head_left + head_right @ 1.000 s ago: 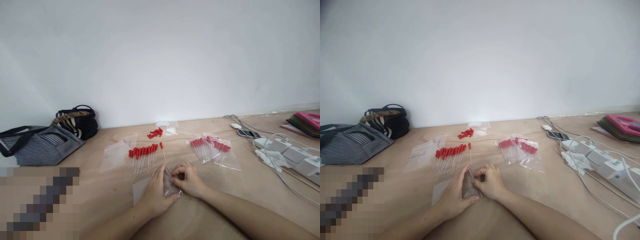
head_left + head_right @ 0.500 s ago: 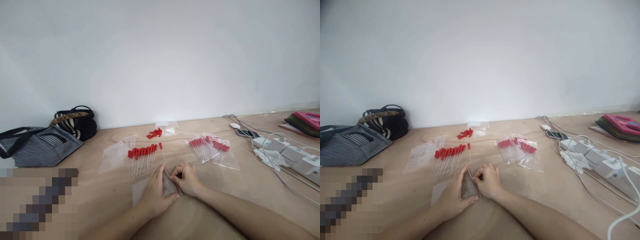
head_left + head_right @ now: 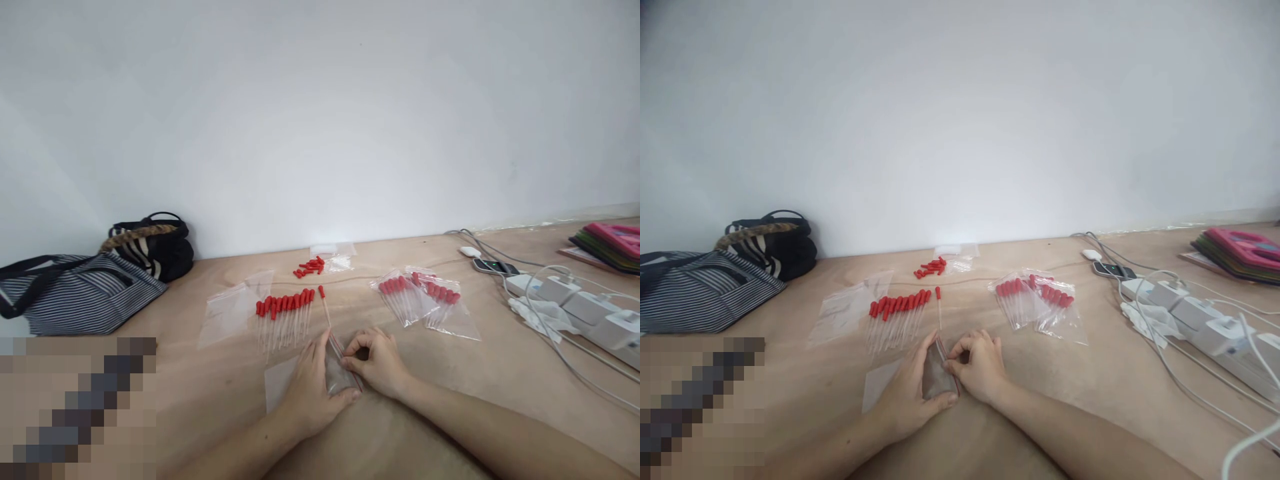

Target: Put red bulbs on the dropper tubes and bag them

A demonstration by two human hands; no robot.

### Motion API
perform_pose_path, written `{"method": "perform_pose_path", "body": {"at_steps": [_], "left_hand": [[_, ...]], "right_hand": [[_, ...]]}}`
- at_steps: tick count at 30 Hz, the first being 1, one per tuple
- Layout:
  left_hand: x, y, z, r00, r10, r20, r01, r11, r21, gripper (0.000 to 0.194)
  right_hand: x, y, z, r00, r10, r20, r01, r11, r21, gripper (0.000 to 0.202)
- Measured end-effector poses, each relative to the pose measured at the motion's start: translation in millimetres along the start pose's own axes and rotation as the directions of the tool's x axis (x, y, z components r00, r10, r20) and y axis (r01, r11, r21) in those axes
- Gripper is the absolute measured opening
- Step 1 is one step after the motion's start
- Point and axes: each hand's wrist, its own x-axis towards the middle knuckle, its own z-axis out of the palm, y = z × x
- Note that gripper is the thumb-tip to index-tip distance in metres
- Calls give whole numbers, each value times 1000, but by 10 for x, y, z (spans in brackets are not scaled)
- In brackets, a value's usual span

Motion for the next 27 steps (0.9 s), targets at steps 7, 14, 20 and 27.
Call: {"method": "perform_pose_path", "body": {"at_steps": [7,14,20,27], "left_hand": [[-2,27,-7,1000,-9,-2,9,1000,-6,85],[2,25,-9,1000,-6,1,6,1000,9,85],[1,48,-19,1000,-7,0,7,1000,16,84],[5,26,-5,1000,-14,5,14,1000,26,85]], "right_hand": [[1,-1,5,998,37,-41,-37,999,-11,16],[2,-2,-11,999,28,-19,-28,1000,-7,8],[3,14,-3,1000,18,-24,-18,1000,-4,7],[13,29,3,999,7,-39,-6,1000,16,8]]}}
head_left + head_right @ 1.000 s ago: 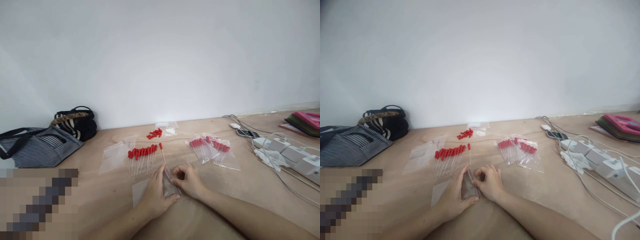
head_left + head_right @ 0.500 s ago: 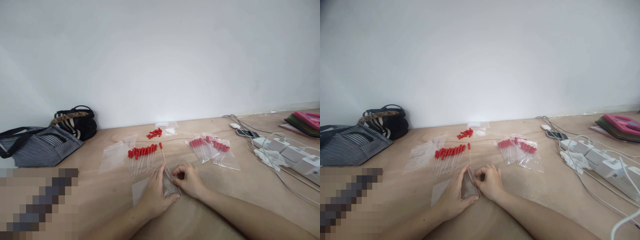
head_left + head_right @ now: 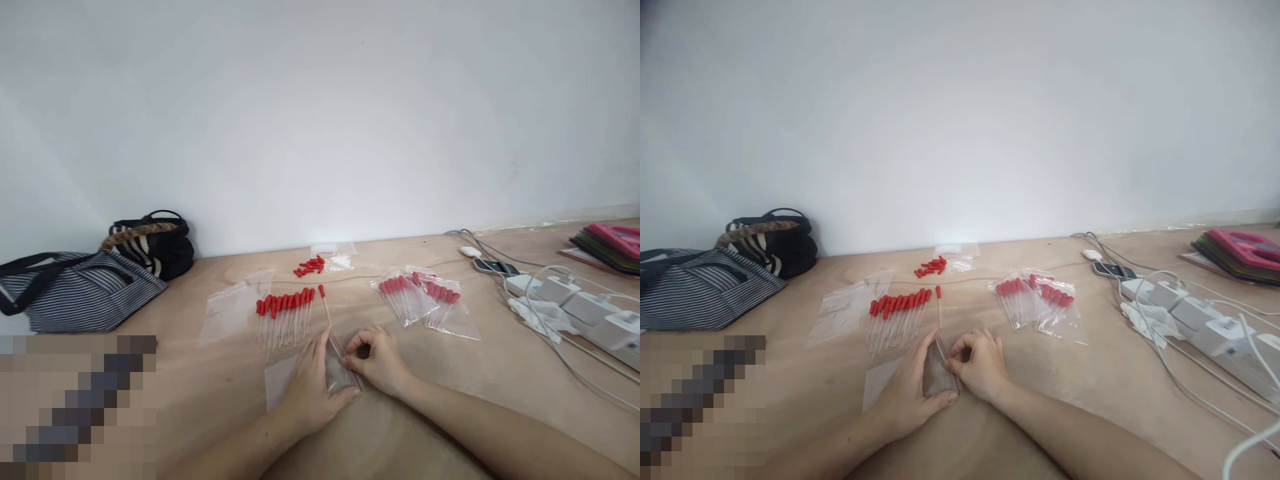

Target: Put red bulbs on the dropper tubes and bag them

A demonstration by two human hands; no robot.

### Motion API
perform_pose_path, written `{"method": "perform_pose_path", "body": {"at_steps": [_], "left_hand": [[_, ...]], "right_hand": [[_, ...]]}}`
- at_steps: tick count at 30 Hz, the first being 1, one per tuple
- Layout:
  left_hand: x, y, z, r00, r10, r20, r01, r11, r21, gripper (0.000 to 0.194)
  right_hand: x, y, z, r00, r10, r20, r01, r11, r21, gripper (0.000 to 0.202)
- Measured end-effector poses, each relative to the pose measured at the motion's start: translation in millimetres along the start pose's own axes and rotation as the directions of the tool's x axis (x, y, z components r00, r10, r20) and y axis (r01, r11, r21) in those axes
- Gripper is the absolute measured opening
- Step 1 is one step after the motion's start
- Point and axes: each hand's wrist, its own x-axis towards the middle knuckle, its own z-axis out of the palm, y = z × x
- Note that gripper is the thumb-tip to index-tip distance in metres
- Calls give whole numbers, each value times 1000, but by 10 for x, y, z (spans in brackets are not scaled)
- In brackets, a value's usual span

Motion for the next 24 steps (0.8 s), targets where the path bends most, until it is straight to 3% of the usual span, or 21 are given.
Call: {"method": "perform_pose_path", "body": {"at_steps": [9,24], "left_hand": [[-9,-2,-7,1000,8,-9,-8,1000,-20,85],[0,1,-10,1000,1,-2,-1,1000,-18,85]], "right_hand": [[4,21,15,999,-6,-34,6,1000,18,10],[7,5,-3,1000,14,7,-14,1000,9,11]]}}
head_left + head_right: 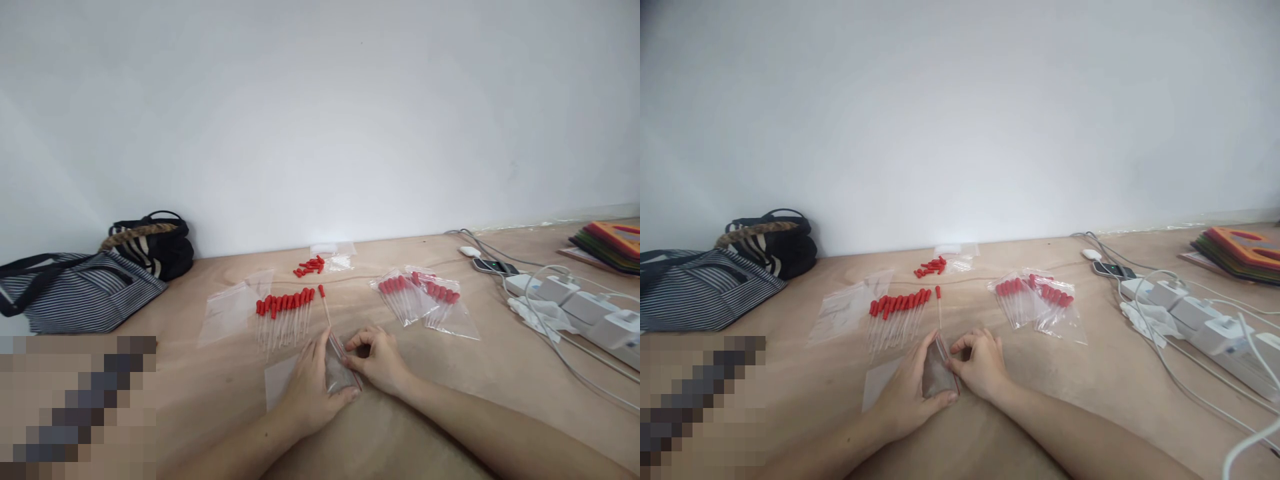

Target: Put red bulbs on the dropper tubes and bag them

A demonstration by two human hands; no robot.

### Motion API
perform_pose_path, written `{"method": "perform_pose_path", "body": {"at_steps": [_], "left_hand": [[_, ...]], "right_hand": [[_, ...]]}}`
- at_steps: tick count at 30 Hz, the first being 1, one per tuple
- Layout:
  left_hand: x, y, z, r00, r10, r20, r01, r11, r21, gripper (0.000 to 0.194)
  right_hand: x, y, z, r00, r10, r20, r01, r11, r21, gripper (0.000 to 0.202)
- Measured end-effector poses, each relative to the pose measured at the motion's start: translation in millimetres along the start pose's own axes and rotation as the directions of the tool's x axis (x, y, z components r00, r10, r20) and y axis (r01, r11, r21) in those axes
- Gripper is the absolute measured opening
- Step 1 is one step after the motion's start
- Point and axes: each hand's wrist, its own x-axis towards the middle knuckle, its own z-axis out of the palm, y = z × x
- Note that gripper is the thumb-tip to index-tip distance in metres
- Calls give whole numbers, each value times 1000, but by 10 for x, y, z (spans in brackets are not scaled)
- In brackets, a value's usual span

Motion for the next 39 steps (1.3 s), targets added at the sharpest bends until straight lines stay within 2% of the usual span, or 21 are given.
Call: {"method": "perform_pose_path", "body": {"at_steps": [6,11,15,18,22,24,27,29,32,34,36,39], "left_hand": [[-4,-2,7,1000,0,2,0,1000,4,84],[-4,4,7,1000,5,0,-5,1000,7,85],[1,0,-3,1000,22,7,-22,999,23,87],[7,-10,-3,999,35,9,-35,999,34,90],[7,-15,2,999,42,21,-43,997,66,84],[3,-19,3,999,41,22,-42,996,75,81],[1,-32,11,998,51,21,-53,995,82,81],[8,-43,19,998,60,21,-62,994,92,82],[25,-46,12,997,68,19,-70,992,107,83],[32,-33,-28,998,56,13,-58,990,132,85],[23,-18,-101,999,44,23,-47,983,177,89],[-22,-28,-226,995,61,82,-79,968,238,95]], "right_hand": [[-18,-84,-21,998,4,56,-1,999,-48,8],[-4,-142,-4,998,39,51,-34,995,-95,5],[37,-135,25,998,44,50,-42,998,-46,7],[72,-102,43,999,-18,38,15,997,71,10],[92,-60,35,986,-164,33,153,964,219,19],[81,-46,9,970,-234,68,211,946,244,22],[43,-35,-57,946,-272,176,236,951,201,23],[17,-40,-110,913,-312,264,282,948,146,24],[6,-63,-187,806,-436,401,446,892,72,24],[20,-75,-227,719,-501,481,554,832,38,36],[44,-76,-252,653,-542,529,635,772,7,54],[74,-69,-261,592,-584,555,720,693,-38,70]]}}
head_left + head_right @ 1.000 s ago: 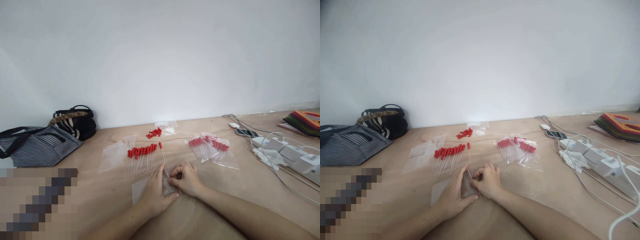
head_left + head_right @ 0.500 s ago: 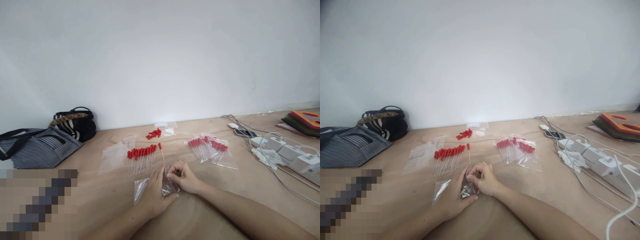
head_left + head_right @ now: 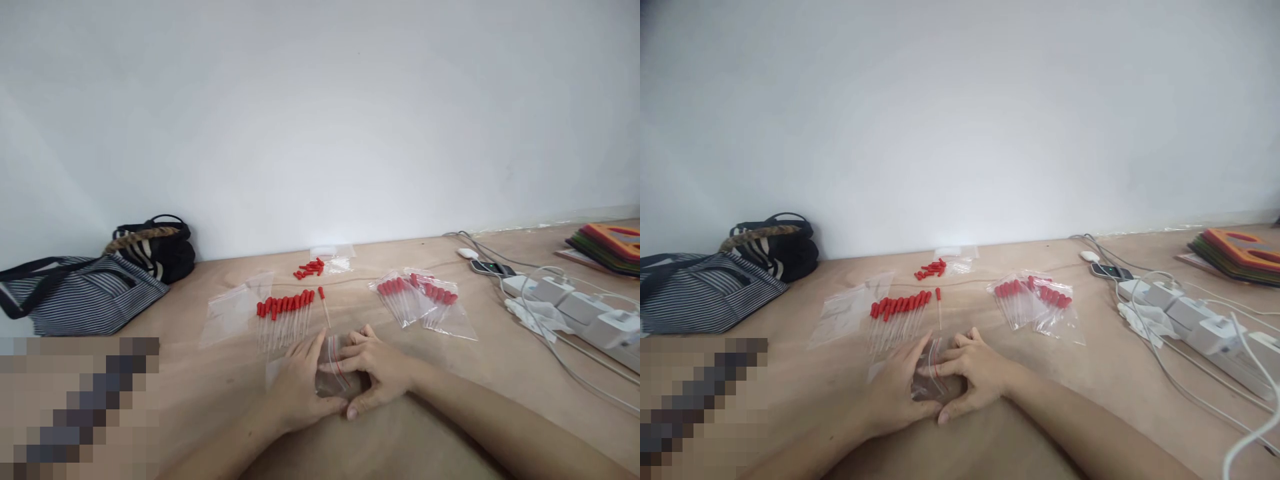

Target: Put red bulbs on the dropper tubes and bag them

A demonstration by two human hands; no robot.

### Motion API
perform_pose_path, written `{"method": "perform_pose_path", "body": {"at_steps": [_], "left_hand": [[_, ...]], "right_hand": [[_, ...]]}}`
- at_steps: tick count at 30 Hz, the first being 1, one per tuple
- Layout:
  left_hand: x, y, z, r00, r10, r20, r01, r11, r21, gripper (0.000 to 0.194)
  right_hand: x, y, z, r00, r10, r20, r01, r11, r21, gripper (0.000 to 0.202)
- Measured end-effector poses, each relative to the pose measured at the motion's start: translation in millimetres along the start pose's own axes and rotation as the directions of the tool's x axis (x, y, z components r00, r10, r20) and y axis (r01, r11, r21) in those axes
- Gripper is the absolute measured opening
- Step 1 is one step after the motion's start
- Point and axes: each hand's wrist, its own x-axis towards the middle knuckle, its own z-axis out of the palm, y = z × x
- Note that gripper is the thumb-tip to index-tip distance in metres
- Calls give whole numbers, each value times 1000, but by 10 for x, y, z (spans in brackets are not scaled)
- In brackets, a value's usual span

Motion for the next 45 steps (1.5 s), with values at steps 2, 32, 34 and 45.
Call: {"method": "perform_pose_path", "body": {"at_steps": [2,32,34,45], "left_hand": [[-47,-51,-39,1000,19,8,-19,1000,14,97],[-115,-112,2,1000,3,-30,-6,994,-111,70],[-113,-120,6,1000,9,-29,-12,994,-108,70],[-111,-137,10,999,35,-32,-38,995,-90,69]], "right_hand": [[11,8,-2,1000,-24,4,24,999,-39,74],[1149,527,198,598,679,-426,-636,725,263,58],[1084,587,192,586,683,-437,-633,722,280,54],[777,743,134,635,628,-450,-566,774,283,37]]}}
